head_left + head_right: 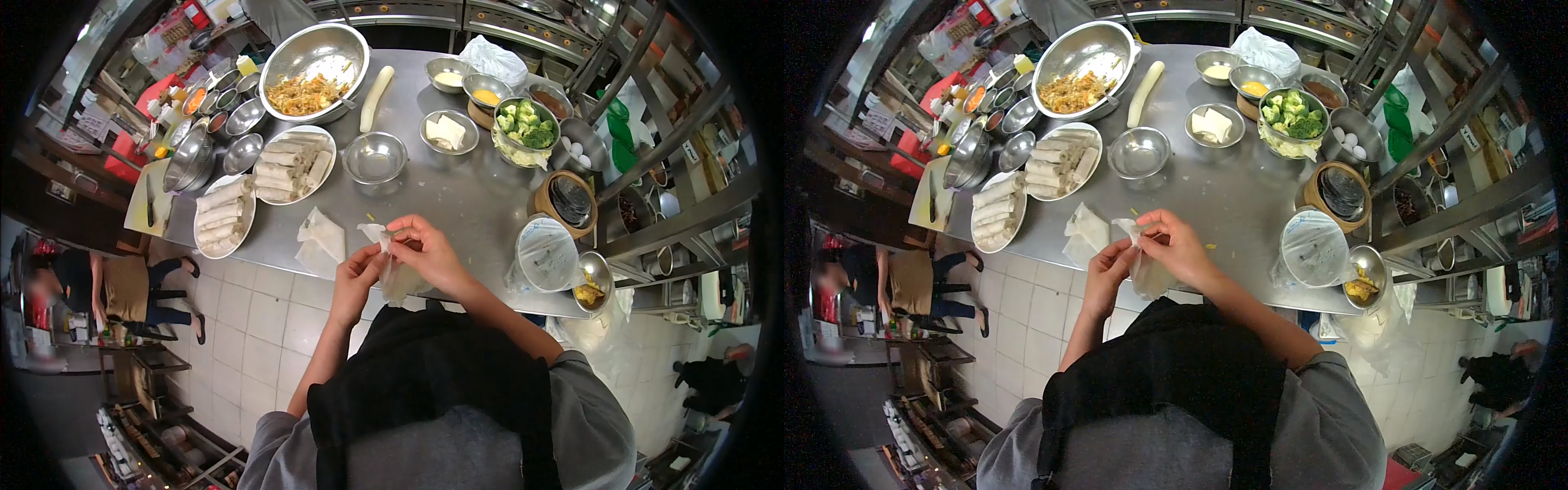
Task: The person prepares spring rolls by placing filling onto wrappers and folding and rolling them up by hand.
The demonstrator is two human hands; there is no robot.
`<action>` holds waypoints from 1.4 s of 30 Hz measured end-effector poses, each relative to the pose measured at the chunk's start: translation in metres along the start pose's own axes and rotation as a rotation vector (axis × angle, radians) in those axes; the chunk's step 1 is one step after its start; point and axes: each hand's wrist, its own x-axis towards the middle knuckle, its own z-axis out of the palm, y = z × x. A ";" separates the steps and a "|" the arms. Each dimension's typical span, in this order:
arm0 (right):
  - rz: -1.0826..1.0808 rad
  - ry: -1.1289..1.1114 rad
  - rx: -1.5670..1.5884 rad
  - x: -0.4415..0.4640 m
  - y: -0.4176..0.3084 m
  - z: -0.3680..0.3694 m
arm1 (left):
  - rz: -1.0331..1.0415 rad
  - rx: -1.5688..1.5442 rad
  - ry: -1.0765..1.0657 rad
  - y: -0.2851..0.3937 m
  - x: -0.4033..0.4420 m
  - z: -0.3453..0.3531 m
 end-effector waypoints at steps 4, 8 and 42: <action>-0.088 0.023 -0.007 0.005 0.015 0.000 | 0.176 0.192 0.172 -0.005 -0.002 0.012; -0.183 0.041 -0.141 0.000 0.007 0.009 | 0.300 0.310 0.255 -0.015 0.001 0.013; -0.097 0.111 -0.509 -0.037 -0.053 -0.084 | 0.358 1.034 0.736 -0.042 0.092 -0.150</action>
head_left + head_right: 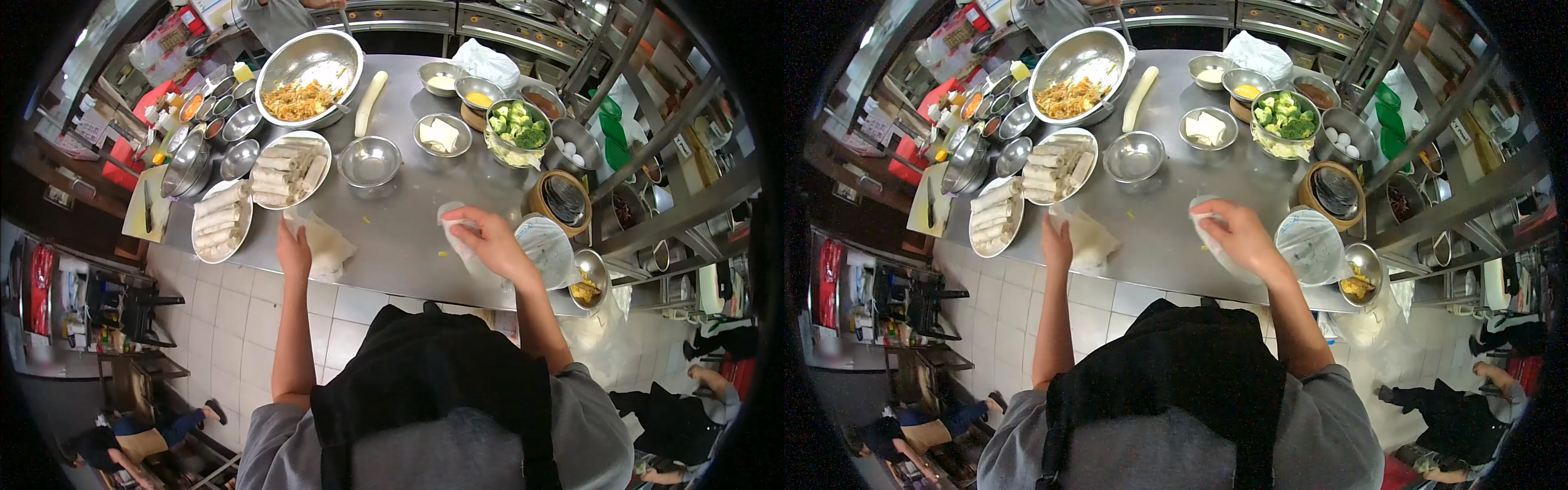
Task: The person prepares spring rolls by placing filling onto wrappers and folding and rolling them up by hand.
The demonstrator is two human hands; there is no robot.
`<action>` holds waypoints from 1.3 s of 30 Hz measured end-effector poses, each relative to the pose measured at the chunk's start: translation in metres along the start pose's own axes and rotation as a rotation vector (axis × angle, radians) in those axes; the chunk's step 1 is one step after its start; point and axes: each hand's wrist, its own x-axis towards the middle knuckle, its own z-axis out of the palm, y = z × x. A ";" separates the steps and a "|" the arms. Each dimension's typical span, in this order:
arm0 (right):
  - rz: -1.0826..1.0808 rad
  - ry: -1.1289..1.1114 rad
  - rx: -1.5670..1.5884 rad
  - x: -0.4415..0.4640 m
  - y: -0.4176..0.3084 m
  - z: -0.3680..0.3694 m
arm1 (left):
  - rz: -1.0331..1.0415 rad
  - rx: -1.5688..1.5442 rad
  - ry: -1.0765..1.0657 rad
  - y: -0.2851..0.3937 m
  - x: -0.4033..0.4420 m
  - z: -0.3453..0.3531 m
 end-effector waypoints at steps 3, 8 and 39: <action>-0.034 -0.122 0.063 0.003 -0.018 0.002 | 0.159 0.314 0.177 0.037 -0.023 -0.005; -0.092 -0.151 0.075 0.050 -0.009 -0.002 | 0.189 -0.449 -0.345 0.066 -0.050 0.018; 0.236 0.401 -0.410 0.055 0.186 0.037 | 0.122 -0.285 -0.384 0.065 -0.072 0.092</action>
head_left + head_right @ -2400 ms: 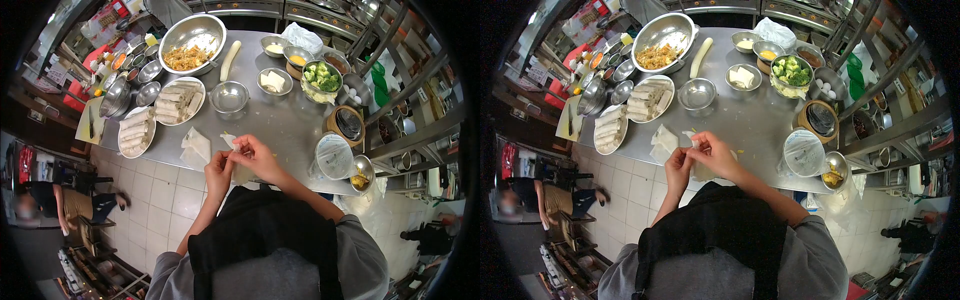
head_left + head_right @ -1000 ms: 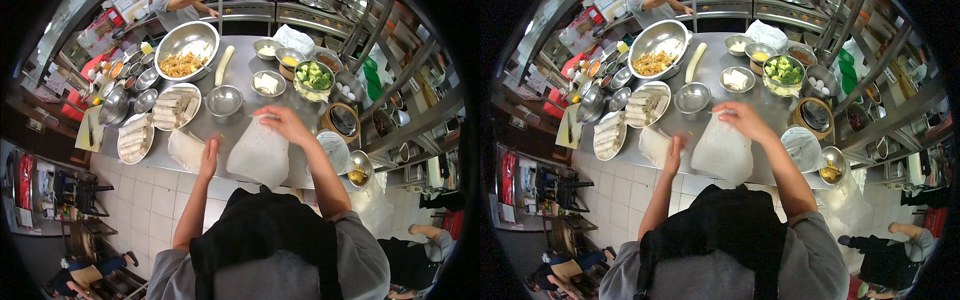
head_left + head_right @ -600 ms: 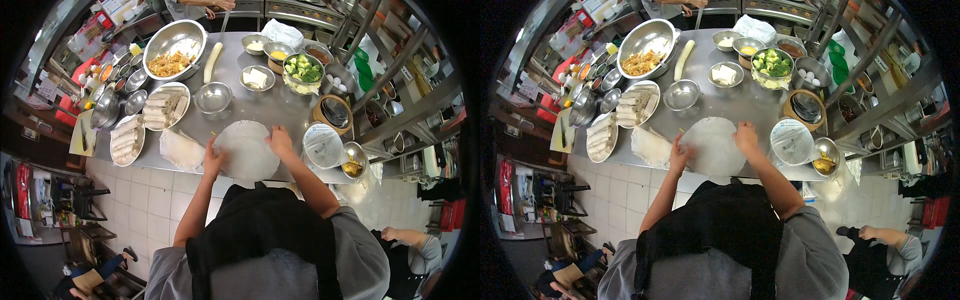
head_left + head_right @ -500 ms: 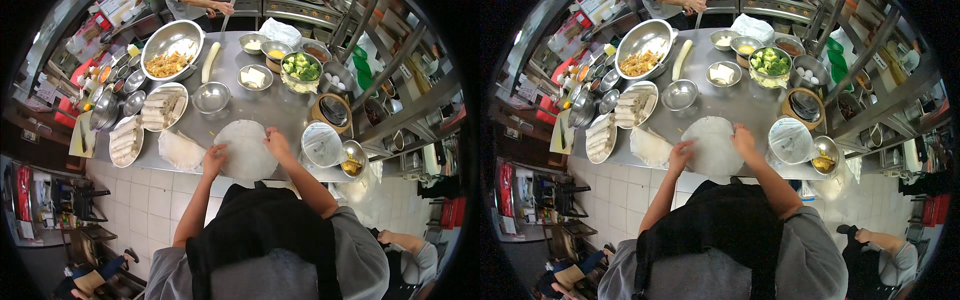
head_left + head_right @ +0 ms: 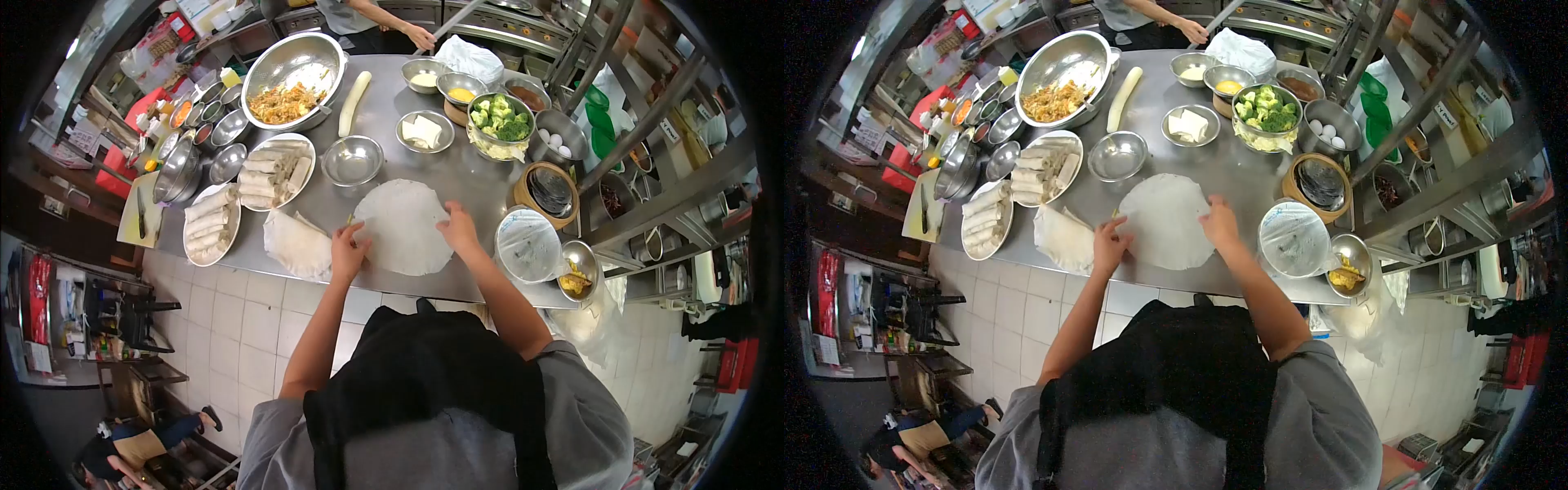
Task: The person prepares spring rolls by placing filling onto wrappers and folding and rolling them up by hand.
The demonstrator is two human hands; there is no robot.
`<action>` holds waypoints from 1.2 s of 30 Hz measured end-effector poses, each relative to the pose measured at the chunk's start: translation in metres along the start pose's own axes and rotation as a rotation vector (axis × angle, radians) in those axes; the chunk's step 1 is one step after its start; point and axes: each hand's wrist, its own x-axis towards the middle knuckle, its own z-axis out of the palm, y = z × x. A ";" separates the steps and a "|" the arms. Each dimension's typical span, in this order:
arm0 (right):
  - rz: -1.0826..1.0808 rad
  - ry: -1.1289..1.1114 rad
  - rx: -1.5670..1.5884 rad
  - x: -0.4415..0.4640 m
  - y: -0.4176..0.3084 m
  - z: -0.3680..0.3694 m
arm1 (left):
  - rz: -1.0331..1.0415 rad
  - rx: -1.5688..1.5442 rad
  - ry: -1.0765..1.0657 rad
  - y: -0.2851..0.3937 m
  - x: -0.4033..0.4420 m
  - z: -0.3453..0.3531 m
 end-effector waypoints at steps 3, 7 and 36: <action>-0.043 0.104 -0.032 -0.036 0.004 0.003 | -0.028 0.017 0.052 -0.003 -0.028 0.009; -0.074 0.013 0.083 -0.046 0.009 -0.003 | -0.137 -0.093 0.059 0.002 -0.032 0.013; -0.195 0.042 0.054 -0.021 0.005 0.015 | -0.087 0.036 0.102 0.005 -0.025 0.015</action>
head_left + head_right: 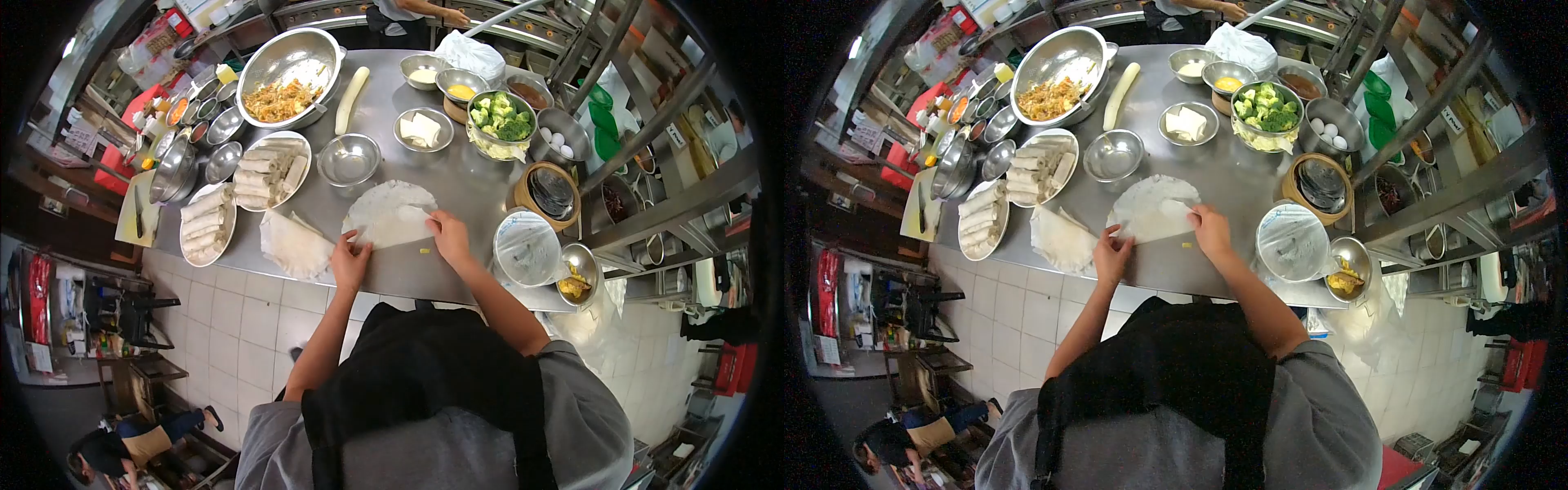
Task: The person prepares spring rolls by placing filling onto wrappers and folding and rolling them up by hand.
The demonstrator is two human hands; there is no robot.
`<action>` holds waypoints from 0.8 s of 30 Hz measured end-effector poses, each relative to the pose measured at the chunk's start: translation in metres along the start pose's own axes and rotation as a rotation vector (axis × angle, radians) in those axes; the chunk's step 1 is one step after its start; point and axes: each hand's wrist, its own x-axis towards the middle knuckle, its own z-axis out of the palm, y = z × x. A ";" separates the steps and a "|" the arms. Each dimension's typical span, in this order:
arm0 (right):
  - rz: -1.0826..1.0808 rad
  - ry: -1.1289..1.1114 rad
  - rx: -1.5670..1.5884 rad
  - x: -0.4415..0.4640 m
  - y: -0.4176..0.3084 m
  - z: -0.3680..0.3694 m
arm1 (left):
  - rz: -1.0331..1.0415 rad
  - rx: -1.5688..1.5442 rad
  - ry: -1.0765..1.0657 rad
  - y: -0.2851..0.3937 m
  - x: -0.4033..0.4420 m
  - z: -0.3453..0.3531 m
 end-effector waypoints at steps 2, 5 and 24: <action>0.025 0.009 -0.020 -0.001 -0.002 0.003 | -0.067 -0.001 0.000 0.005 -0.001 -0.001; 0.060 -0.001 -0.014 -0.002 -0.009 0.000 | -0.070 0.190 0.003 0.016 -0.003 -0.010; -0.093 -0.094 0.421 0.031 -0.119 -0.113 | 0.163 -0.427 -0.198 0.099 0.039 -0.076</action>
